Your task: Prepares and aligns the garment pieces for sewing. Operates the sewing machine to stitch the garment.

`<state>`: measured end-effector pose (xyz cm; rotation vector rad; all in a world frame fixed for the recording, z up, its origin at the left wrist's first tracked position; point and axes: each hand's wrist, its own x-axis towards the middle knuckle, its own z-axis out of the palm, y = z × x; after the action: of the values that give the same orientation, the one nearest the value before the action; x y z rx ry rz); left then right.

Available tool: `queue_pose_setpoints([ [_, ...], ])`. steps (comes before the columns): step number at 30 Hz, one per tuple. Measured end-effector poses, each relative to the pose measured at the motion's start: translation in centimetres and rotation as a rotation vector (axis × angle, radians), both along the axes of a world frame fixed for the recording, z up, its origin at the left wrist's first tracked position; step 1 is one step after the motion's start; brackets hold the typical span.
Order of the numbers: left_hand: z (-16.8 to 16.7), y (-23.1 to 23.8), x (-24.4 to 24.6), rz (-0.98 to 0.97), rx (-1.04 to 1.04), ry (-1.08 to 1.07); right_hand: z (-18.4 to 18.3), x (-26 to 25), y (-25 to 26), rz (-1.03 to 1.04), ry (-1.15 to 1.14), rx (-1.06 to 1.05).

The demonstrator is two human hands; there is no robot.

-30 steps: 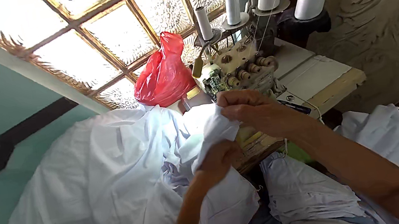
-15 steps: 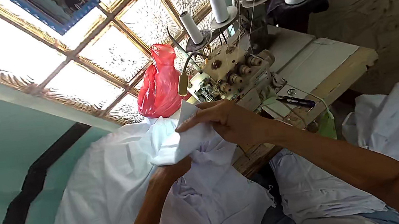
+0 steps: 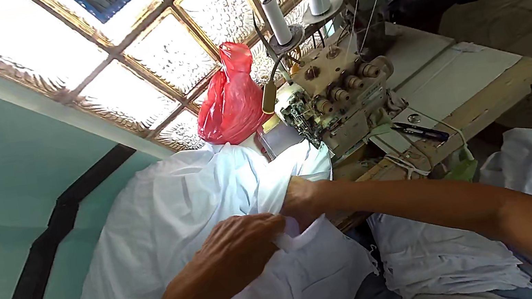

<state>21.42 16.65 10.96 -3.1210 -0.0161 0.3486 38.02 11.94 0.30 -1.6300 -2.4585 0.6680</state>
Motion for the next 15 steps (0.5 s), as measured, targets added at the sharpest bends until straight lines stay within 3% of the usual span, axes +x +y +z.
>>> queue_pose_setpoints([
  [3, -1.7, 2.0, 0.9, 0.331, 0.17, 0.132, 1.4, 0.4, -2.0, 0.03, 0.119, -0.038],
  [4, -2.9, 2.8, 1.2, 0.339, 0.234, 0.094, 1.9, 0.6, -2.2, 0.028, 0.149, -0.065],
  [8, -5.6, 4.6, 2.1, 0.001, 0.373, -0.388, 2.1, 2.1, -2.2, -0.042, 0.18, -0.134],
  [11, -5.3, 3.2, 3.2, -0.121, 0.257, -0.542, 1.7, 2.5, -2.6, -0.096, 0.206, -0.171],
  [15, -5.3, 2.1, 2.8, -0.042, -0.083, -0.457, 2.0, 2.1, -3.7, -0.142, 0.243, -0.218],
])
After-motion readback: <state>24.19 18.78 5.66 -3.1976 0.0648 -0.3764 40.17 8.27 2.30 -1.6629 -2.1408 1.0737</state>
